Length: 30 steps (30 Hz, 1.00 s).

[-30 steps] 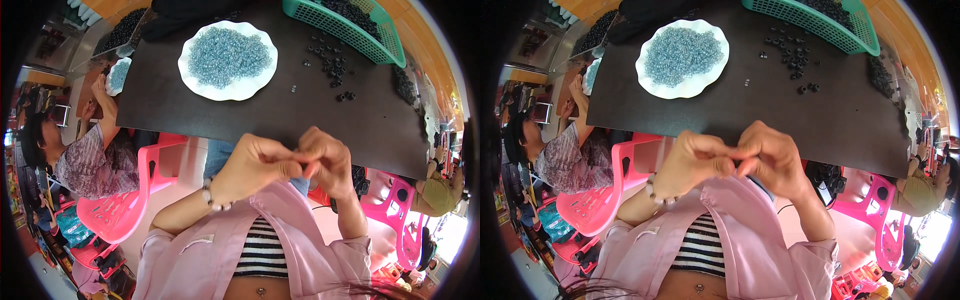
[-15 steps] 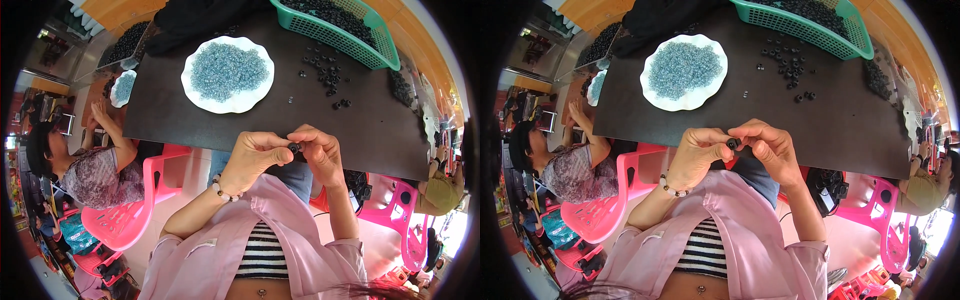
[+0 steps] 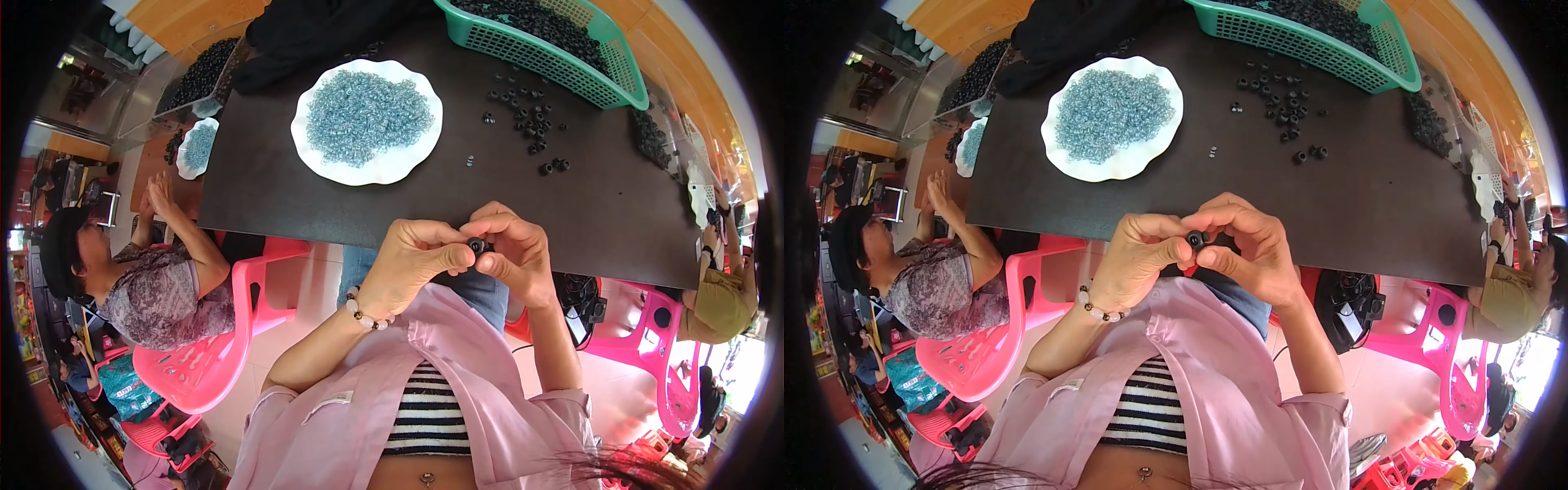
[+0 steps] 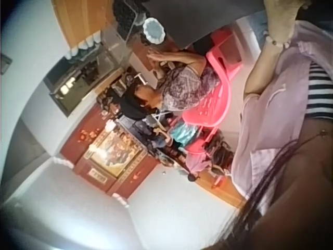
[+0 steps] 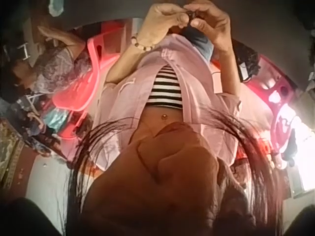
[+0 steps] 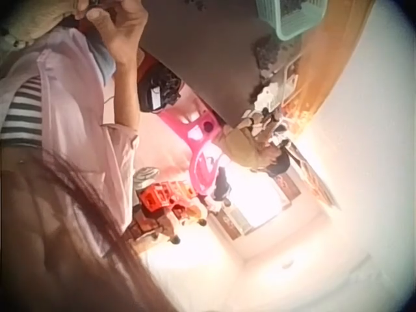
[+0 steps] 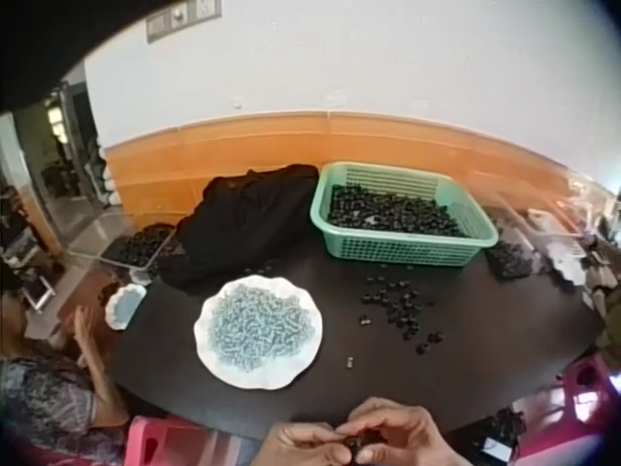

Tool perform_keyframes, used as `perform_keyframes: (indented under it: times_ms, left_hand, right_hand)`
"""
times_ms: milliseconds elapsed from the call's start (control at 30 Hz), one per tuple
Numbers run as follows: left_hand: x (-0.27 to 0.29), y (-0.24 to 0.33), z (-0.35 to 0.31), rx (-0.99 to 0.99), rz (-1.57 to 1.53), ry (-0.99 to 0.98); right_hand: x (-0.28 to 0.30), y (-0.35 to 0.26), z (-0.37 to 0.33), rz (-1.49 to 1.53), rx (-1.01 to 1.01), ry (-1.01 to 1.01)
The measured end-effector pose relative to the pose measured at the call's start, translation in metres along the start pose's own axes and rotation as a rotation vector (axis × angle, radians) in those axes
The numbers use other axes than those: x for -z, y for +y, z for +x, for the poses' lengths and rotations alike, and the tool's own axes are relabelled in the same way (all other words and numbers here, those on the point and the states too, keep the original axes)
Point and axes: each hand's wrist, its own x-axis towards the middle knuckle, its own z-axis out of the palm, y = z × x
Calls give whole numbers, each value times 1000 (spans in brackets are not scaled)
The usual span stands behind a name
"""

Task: Manually assembling or sorting small black components on a production table.

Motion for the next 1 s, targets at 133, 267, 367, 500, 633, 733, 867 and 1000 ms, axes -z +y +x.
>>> perform_keyframes:
  times_ms: [133, 267, 367, 500, 633, 733, 867, 1000]
  left_hand:
    - [0, 0, 2, 1, 55, -32]
    - [-1, -2, 4, -1, 77, -51]
    - [-7, 4, 6, 80, 7, 111]
    - [4, 5, 5, 87, -80, 40]
    - [4, 5, 6, 97, -85, 23]
    - [2, 3, 3, 87, -79, 47]
    - [3, -1, 8, 77, -16, 5]
    - [1, 0, 7, 102, 37, 32]
  right_hand:
    - [0, -1, 0, -50, -13, 4]
    - [6, -12, 2, -82, -28, 45]
    - [23, -30, 5, -199, 17, 132]
    - [71, -76, 11, -599, 39, 373]
    - [170, -129, 20, -1044, 257, 720]
    - [256, -173, 24, -1458, 252, 974]
    - [336, -196, 15, -1762, 70, 1068]
    - [311, -169, 21, -1686, 302, 1099]
